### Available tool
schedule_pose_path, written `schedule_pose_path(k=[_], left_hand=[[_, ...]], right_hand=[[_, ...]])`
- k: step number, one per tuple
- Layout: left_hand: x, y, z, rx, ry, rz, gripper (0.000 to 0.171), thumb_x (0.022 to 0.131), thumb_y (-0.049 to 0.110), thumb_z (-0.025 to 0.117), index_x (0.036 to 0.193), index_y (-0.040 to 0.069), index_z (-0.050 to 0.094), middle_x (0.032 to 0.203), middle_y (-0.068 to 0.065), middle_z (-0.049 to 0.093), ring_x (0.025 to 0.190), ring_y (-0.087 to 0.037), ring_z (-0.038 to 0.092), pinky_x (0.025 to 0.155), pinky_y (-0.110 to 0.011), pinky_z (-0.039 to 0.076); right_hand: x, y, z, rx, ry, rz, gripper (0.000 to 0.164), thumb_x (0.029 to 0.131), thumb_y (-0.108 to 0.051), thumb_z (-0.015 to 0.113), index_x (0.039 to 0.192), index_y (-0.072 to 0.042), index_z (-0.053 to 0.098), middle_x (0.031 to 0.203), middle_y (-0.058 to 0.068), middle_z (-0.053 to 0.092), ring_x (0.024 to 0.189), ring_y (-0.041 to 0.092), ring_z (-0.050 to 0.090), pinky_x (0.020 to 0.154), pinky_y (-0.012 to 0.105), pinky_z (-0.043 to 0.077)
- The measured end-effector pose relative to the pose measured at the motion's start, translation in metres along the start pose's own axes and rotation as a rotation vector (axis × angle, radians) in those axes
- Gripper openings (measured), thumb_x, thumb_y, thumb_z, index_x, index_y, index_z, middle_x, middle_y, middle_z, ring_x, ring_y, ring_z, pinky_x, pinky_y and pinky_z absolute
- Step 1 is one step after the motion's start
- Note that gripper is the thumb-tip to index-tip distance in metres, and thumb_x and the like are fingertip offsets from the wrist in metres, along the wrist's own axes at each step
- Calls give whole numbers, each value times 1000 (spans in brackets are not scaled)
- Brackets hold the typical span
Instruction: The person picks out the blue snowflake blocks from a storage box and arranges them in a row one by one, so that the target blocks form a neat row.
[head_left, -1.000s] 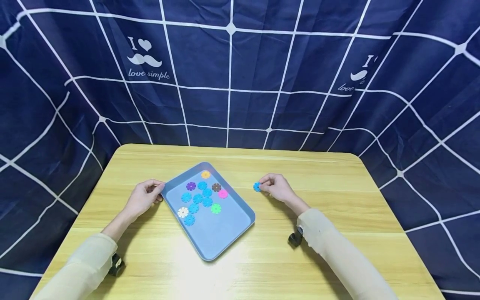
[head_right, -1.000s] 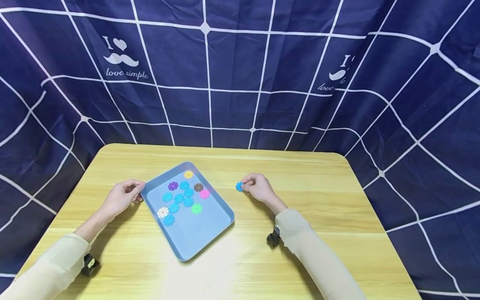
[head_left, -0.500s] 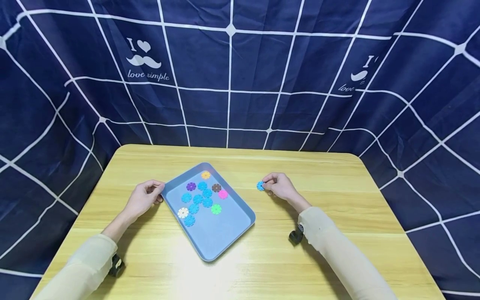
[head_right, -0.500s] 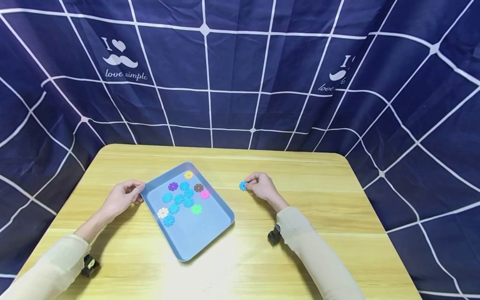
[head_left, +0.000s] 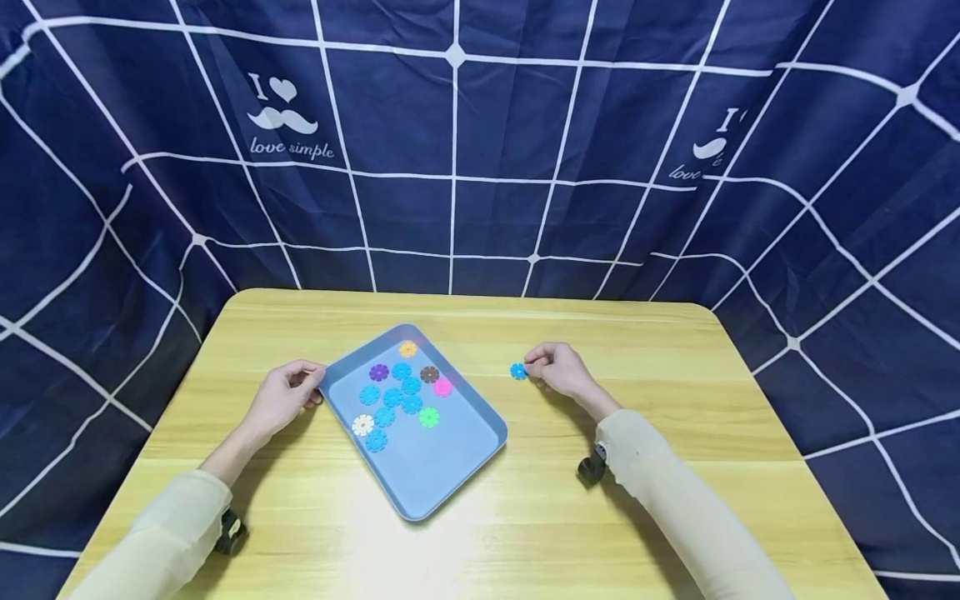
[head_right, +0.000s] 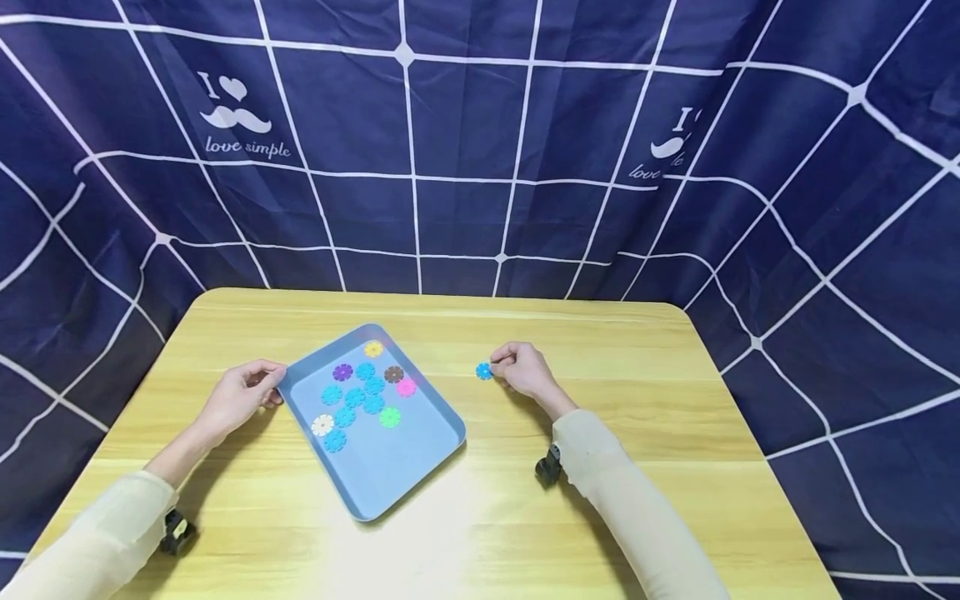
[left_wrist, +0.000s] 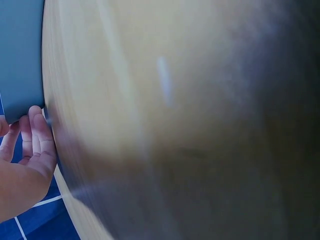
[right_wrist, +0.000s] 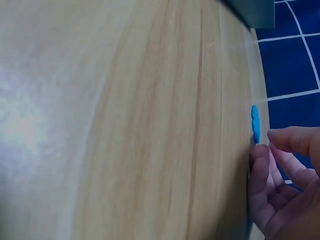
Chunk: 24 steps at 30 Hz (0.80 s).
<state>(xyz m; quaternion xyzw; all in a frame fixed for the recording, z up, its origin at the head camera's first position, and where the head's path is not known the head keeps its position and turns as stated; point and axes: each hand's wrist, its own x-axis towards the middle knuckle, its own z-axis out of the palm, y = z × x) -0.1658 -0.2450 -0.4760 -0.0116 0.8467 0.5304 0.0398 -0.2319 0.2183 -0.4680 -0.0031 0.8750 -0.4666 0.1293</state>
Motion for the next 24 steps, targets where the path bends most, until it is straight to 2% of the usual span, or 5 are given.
schedule_pose_path(k=[11, 17, 21, 24], left_hand=[[0, -1, -1, 13, 7, 19, 36, 110, 20, 57, 127, -11, 65, 85, -7, 71, 67, -5, 64, 62, -22, 57], [0, -1, -1, 8, 4, 27, 36, 110, 20, 57, 127, -11, 65, 88, -10, 72, 68, -5, 65, 63, -22, 58], [0, -2, 0, 7, 6, 32, 36, 110, 19, 57, 127, -11, 65, 88, -10, 72, 68, -4, 64, 63, -22, 58], [0, -4, 1, 3, 8, 38, 36, 110, 20, 57, 127, -11, 65, 86, -9, 72, 68, -4, 64, 63, -22, 57]], right_hand=[[-19, -21, 10, -60, -52, -85, 21, 98, -10, 72, 114, 3, 69, 93, 14, 72, 69, 17, 65, 58, 28, 57], [-29, -39, 23, -141, -66, -189, 26, 96, -15, 73, 117, 1, 73, 97, 12, 74, 74, 18, 68, 65, 26, 55], [-36, -51, 34, -158, -88, -250, 24, 96, -16, 74, 115, -2, 75, 97, 10, 74, 75, 14, 64, 70, 24, 52], [-40, -61, 43, -158, -103, -280, 20, 97, -17, 74, 114, -5, 76, 98, 8, 74, 76, 15, 64, 70, 25, 52]])
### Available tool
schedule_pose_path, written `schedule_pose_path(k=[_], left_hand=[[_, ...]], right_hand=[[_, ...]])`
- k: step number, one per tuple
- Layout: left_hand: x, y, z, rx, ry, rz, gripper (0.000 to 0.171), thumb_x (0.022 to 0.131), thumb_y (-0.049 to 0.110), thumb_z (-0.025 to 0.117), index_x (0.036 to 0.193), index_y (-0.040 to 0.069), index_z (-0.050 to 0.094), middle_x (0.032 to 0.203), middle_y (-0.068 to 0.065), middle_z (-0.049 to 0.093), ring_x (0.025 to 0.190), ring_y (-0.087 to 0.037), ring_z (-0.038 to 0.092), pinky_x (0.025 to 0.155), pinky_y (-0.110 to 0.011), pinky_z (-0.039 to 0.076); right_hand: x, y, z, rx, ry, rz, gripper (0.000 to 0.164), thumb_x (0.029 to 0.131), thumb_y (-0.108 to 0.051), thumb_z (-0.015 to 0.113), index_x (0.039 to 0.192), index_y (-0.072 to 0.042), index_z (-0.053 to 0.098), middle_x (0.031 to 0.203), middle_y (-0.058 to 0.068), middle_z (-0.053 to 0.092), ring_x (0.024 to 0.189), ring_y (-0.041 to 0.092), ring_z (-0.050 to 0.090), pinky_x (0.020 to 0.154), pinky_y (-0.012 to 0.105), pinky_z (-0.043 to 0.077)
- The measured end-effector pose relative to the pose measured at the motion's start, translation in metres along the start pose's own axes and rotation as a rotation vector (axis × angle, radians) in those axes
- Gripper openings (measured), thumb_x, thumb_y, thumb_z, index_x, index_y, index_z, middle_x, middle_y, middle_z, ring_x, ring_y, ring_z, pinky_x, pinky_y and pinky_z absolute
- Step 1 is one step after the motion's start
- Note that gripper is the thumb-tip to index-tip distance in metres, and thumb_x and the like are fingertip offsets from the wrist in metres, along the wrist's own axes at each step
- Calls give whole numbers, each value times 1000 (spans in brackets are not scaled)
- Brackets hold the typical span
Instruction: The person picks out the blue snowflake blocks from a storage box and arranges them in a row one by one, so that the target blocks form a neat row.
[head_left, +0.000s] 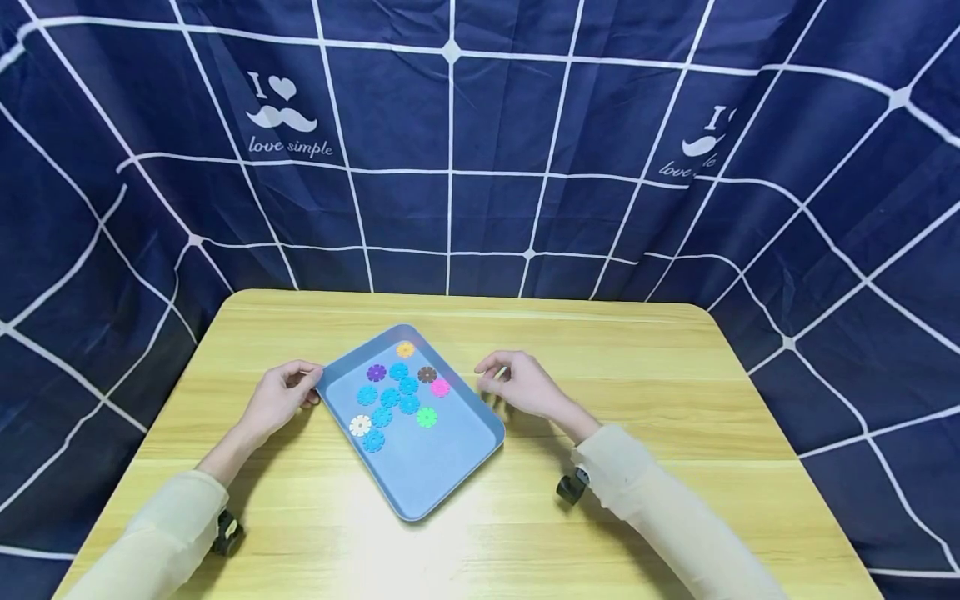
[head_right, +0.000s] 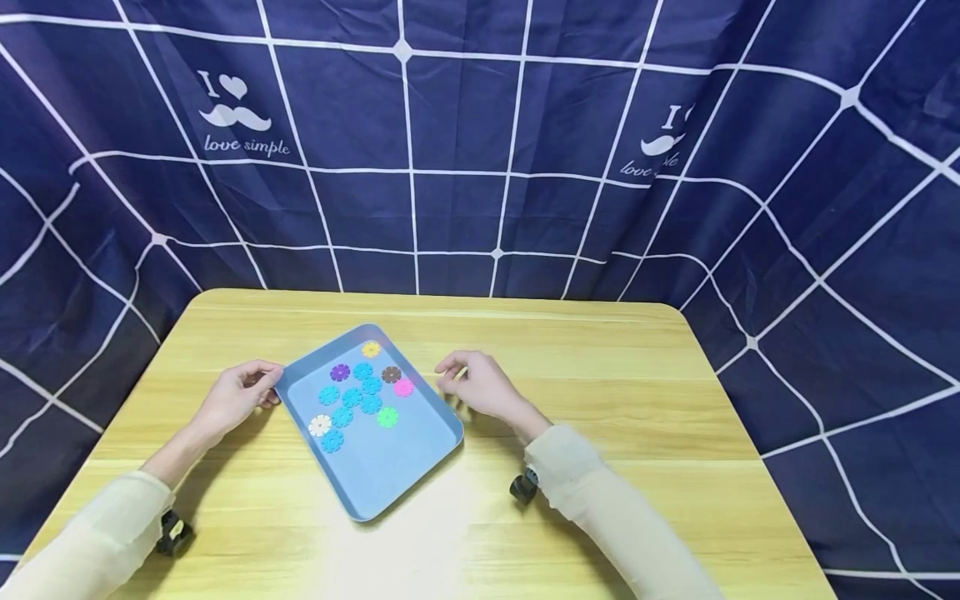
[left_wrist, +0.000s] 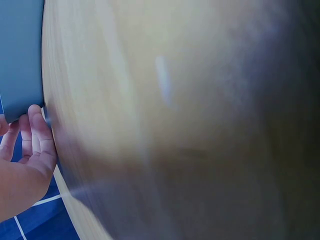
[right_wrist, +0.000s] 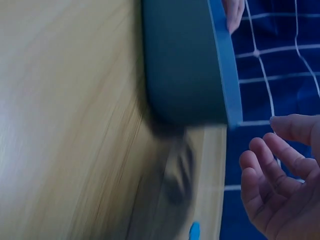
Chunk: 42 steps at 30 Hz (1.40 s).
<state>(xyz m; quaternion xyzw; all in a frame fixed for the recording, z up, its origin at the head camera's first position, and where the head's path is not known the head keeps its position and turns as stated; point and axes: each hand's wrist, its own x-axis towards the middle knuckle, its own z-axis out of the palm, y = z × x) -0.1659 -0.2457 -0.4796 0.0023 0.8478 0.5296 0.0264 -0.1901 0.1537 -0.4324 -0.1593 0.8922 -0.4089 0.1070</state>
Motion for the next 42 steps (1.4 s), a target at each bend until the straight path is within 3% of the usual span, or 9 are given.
schedule_pose_path(k=[7, 17, 28, 42], left_hand=[[-1, 1, -1, 1, -4, -27, 38, 110, 22, 58, 128, -10, 65, 81, -6, 71, 66, -5, 64, 57, -23, 54], [0, 4, -2, 3, -14, -46, 38, 110, 23, 58, 129, -9, 65, 81, -4, 71, 66, -6, 64, 57, -23, 54], [-1, 5, -3, 9, -23, -56, 39, 110, 25, 58, 130, -8, 65, 81, -4, 71, 67, -6, 64, 57, -23, 53], [-1, 7, -2, 10, -16, -59, 38, 110, 24, 57, 128, -9, 65, 80, -2, 71, 66, -5, 64, 56, -23, 53]], right_hand=[[1, -23, 19, -25, -22, -65, 20, 98, -17, 74, 115, -6, 77, 98, 5, 75, 82, 14, 64, 73, 25, 54], [10, -34, 48, -30, -69, -130, 22, 99, -15, 74, 119, -5, 75, 99, 3, 76, 83, 11, 63, 70, 22, 51], [17, -39, 70, -135, -125, -184, 25, 98, -17, 75, 120, -6, 74, 105, 4, 78, 92, 14, 70, 80, 20, 55], [26, -40, 83, -313, -107, -207, 27, 99, -24, 75, 122, -10, 76, 112, 2, 76, 104, 15, 70, 90, 30, 57]])
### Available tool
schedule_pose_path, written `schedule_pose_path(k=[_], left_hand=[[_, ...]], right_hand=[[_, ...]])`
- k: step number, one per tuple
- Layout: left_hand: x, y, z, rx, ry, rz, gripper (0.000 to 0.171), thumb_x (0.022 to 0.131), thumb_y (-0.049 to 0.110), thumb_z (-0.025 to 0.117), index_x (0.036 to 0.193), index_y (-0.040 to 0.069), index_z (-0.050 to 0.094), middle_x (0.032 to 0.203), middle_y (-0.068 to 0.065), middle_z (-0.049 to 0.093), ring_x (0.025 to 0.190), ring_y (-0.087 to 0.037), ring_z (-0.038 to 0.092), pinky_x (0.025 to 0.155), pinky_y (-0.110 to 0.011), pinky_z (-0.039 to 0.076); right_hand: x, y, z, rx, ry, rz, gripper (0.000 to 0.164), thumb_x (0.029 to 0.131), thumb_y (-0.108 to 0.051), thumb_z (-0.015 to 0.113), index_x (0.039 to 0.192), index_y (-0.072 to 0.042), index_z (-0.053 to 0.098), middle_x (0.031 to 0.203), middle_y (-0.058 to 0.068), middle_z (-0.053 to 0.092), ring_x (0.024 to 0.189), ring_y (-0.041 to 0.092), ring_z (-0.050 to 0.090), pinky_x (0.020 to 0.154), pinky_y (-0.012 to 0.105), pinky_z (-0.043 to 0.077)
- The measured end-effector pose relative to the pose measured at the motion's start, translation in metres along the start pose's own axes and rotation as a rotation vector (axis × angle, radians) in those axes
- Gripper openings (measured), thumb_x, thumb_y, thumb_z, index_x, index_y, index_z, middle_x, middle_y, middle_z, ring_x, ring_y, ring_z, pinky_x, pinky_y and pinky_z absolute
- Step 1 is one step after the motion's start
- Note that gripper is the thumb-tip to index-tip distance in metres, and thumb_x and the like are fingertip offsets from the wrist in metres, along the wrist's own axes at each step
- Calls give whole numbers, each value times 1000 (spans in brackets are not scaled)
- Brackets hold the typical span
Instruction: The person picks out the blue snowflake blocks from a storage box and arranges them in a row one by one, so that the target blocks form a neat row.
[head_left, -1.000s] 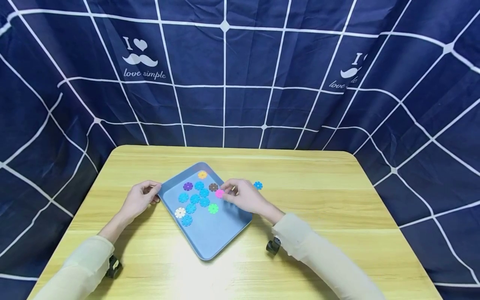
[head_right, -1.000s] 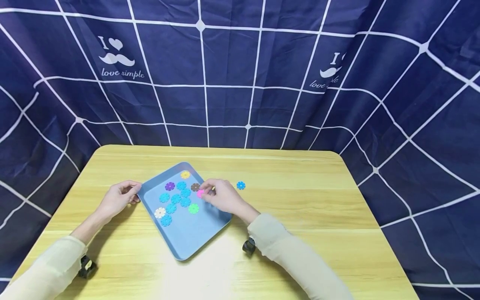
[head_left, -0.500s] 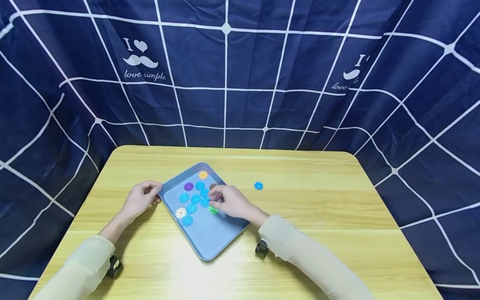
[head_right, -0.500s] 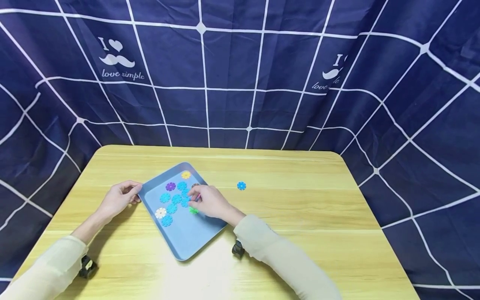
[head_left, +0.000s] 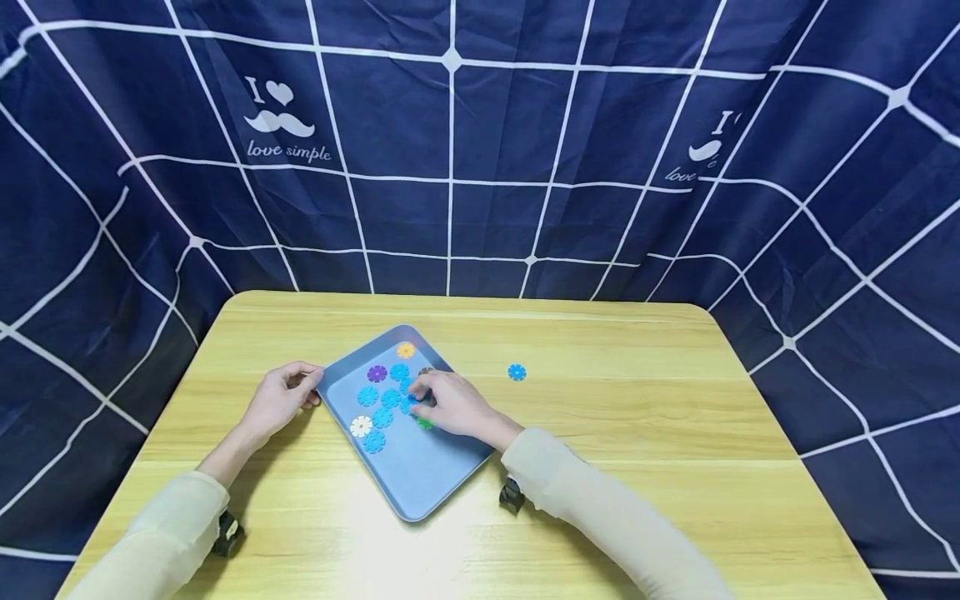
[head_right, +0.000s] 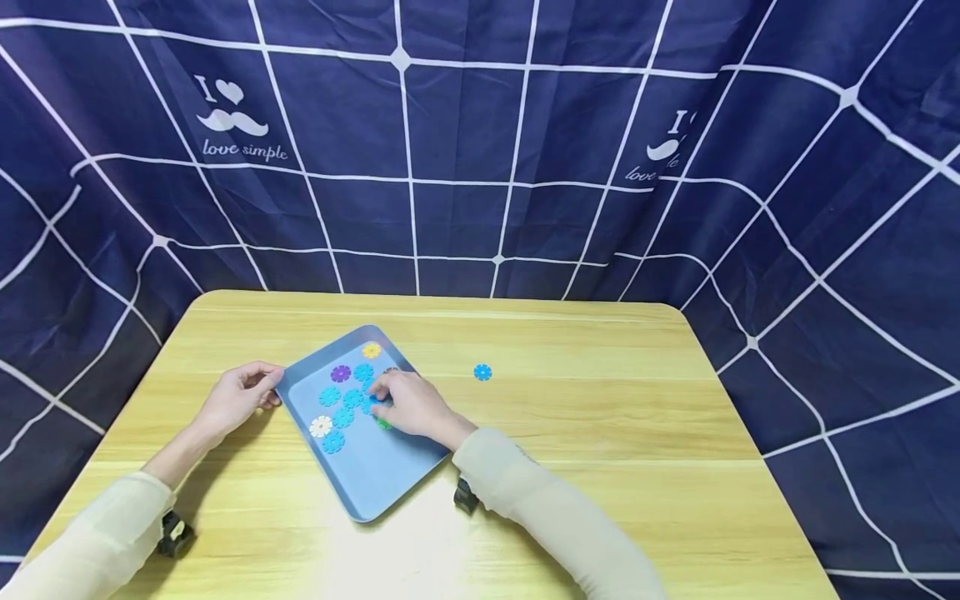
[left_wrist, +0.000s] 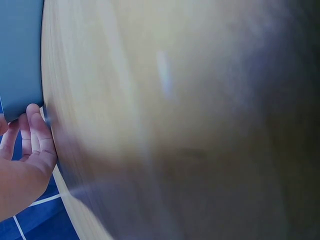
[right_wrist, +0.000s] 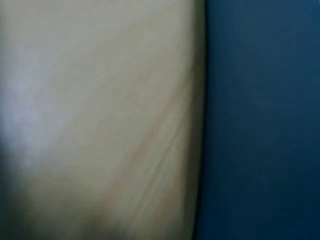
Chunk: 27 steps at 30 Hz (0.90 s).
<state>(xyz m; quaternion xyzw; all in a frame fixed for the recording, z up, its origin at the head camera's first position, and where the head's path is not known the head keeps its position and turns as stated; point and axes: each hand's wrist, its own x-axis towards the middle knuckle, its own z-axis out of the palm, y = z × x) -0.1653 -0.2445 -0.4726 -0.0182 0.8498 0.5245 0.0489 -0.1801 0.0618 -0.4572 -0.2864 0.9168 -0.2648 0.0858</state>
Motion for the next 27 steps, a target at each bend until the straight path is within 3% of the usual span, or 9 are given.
schedule_pose_path(k=[9, 19, 27], left_hand=[[-2, 1, 1, 5, 4, 1, 38, 110, 23, 57, 128, -9, 65, 79, -3, 70, 66, -5, 64, 55, -23, 52], [-2, 0, 1, 2, 7, 1, 38, 110, 23, 57, 128, -9, 65, 79, -2, 70, 65, -6, 64, 56, -23, 53], [-1, -1, 1, 0, 7, 5, 38, 110, 23, 57, 128, -10, 65, 79, -2, 70, 65, -6, 64, 55, -23, 52]], right_hand=[[3, -2, 5, -116, -39, 4, 32, 99, -28, 75, 127, -13, 76, 114, 2, 72, 109, 17, 67, 94, 33, 57], [5, -4, 12, -155, -37, 11, 33, 97, -31, 78, 127, -18, 77, 106, -3, 67, 97, 12, 60, 83, 27, 53], [7, -8, 13, -160, -50, 29, 34, 96, -32, 79, 126, -18, 77, 105, -3, 67, 97, 12, 58, 85, 29, 53]])
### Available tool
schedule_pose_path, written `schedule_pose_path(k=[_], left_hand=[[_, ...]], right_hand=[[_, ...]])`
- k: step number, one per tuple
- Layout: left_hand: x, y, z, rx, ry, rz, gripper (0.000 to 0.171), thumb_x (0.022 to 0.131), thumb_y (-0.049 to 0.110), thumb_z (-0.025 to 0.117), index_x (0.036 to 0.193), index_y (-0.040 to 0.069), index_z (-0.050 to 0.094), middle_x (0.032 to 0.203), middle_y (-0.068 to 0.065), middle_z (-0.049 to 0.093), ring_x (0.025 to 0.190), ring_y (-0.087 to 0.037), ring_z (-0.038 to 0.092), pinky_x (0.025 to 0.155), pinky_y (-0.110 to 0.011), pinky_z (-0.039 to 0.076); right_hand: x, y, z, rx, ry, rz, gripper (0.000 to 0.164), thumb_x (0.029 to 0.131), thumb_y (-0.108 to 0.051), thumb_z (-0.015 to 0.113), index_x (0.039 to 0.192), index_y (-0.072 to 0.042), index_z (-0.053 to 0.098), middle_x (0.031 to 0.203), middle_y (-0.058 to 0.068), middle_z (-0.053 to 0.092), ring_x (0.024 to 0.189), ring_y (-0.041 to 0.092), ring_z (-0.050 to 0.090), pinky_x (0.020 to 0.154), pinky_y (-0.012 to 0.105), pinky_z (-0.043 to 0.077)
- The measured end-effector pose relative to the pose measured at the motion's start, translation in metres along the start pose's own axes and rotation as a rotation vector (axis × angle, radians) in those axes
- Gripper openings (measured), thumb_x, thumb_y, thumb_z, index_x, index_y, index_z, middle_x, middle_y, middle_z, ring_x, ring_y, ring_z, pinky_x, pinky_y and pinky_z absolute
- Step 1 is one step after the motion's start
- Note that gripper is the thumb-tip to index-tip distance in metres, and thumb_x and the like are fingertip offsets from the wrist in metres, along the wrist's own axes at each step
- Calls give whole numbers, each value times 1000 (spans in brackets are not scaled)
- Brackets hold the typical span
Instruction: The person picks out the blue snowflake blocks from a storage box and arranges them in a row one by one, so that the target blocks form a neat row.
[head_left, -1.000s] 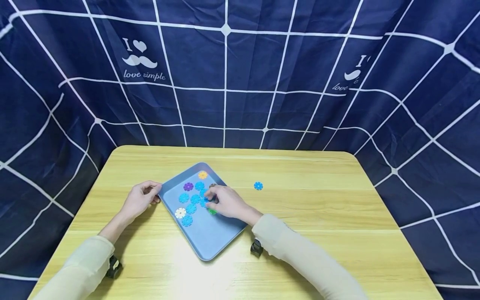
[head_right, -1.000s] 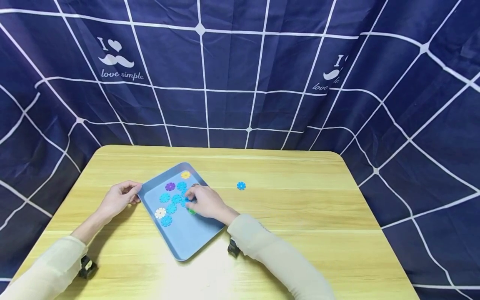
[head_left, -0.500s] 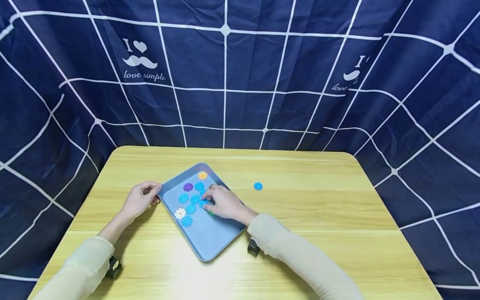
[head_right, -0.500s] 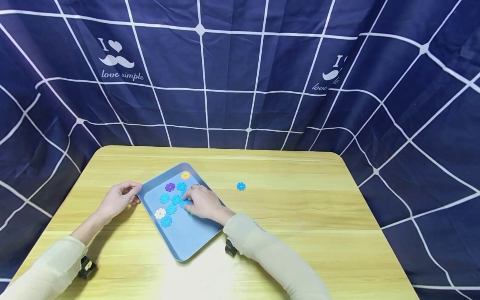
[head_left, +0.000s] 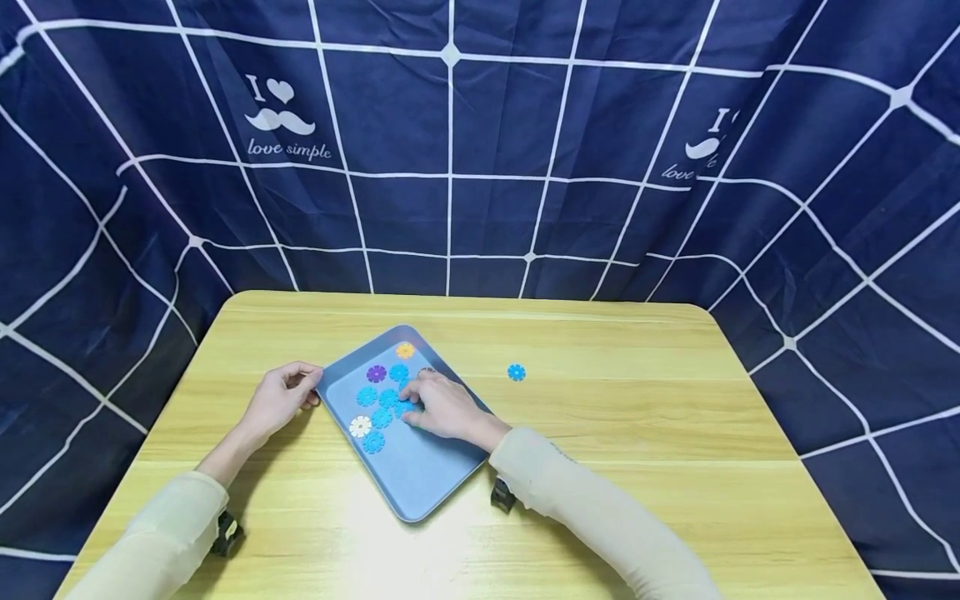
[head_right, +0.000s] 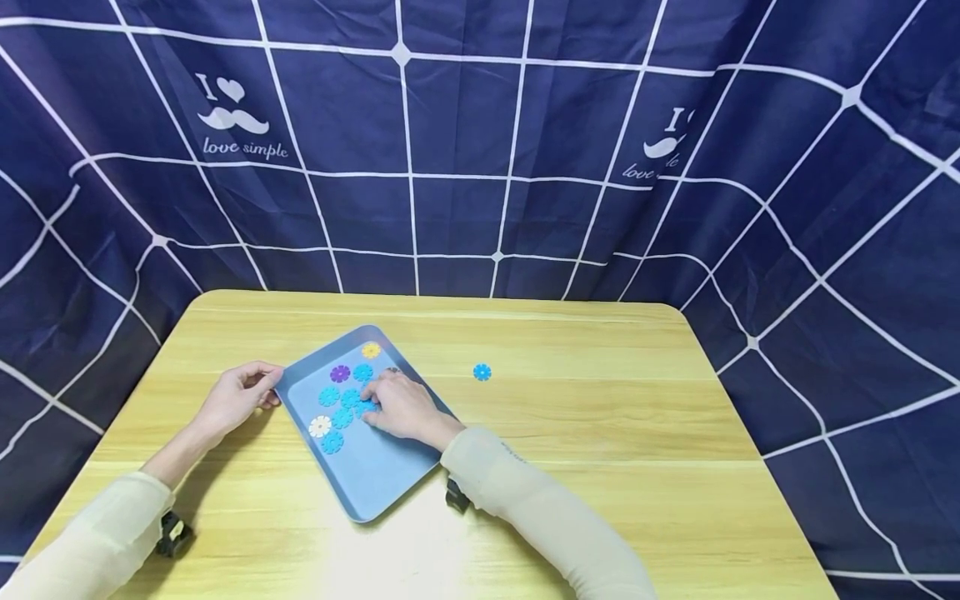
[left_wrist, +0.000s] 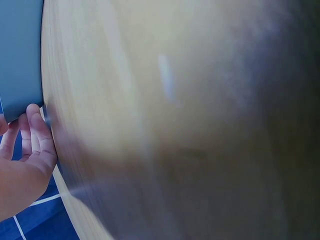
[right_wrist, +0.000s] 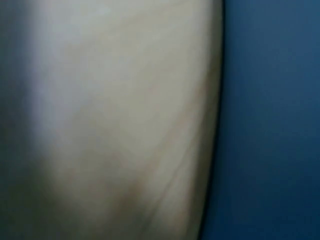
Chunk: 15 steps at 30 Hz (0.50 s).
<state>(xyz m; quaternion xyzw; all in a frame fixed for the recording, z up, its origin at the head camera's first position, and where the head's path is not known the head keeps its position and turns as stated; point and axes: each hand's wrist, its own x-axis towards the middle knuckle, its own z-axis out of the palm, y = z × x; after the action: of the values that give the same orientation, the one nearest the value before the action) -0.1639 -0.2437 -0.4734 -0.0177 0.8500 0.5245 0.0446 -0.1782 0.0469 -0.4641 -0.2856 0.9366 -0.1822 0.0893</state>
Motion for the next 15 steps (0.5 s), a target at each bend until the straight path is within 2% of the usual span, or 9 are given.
schedule_pose_path(k=[15], left_hand=[[-1, -6, 0, -6, 2, 36, 37, 111, 22, 57, 126, -10, 66, 86, -7, 71, 68, -4, 64, 64, -22, 57]], right_hand=[[-3, 0, 2, 64, 20, -13, 28, 94, -29, 82, 119, -19, 74, 105, -2, 69, 97, 11, 62, 83, 27, 53]])
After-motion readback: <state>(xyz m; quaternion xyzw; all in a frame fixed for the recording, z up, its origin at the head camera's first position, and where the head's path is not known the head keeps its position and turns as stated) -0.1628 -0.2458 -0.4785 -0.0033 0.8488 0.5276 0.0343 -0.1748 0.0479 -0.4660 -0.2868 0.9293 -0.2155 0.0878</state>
